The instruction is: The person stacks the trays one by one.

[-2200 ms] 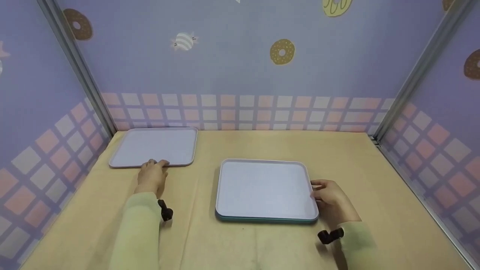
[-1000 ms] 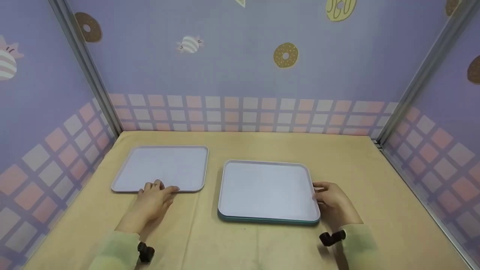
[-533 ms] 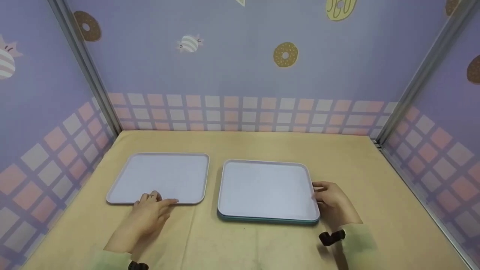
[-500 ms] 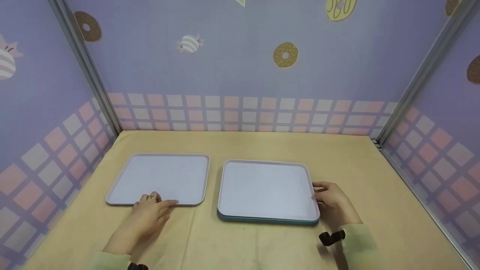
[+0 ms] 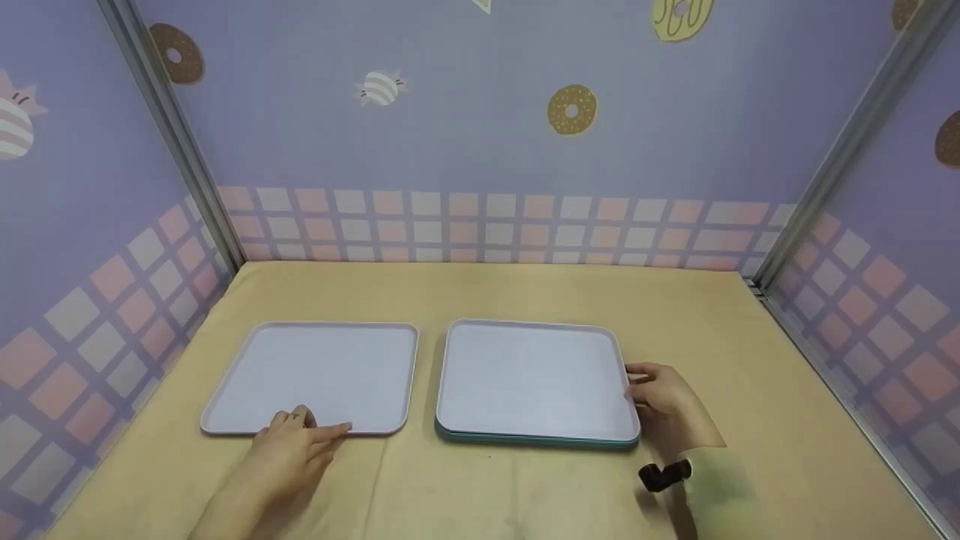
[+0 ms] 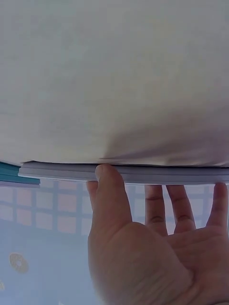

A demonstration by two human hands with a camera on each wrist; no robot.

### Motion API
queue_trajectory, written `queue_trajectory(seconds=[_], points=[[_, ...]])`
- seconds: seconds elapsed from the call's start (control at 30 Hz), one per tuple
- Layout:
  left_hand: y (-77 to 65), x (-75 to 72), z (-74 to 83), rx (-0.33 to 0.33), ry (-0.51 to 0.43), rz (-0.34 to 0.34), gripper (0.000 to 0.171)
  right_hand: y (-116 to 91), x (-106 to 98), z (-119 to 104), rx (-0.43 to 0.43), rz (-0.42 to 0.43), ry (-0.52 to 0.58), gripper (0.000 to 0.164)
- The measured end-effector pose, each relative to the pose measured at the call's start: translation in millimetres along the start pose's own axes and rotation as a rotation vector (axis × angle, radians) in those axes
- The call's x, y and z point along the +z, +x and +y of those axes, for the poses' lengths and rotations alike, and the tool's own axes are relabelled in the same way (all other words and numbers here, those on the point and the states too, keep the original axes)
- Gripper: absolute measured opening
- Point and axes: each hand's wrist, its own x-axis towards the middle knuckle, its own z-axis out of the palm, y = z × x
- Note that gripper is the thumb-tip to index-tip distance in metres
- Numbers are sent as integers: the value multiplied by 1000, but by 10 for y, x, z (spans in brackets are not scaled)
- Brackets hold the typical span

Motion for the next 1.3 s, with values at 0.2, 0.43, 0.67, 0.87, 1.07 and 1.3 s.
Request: queue_trajectory(seconds=[0.2, 0.43, 0.67, 0.87, 1.07, 1.3], points=[[12, -4, 5, -14, -1, -5, 39, -5, 24, -29, 24, 2, 12, 61], [27, -67, -13, -35, -67, -20, 37, -35, 55, -132, -13, 45, -133, 58], [91, -295, -303, -61, -196, 41, 44, -125, 285, -451, -176, 183, -167, 54], [197, -510, -890, -180, -257, 117, 53, -119, 826, -795, -294, 124, 56, 46], [236, -609, -1300, -429, -359, 47, 65, -111, 1430, -1215, -261, -85, 235, 45], [262, -593, -1472, -593, -464, 15, 69, -84, 2018, -1578, -159, -247, 362, 46]])
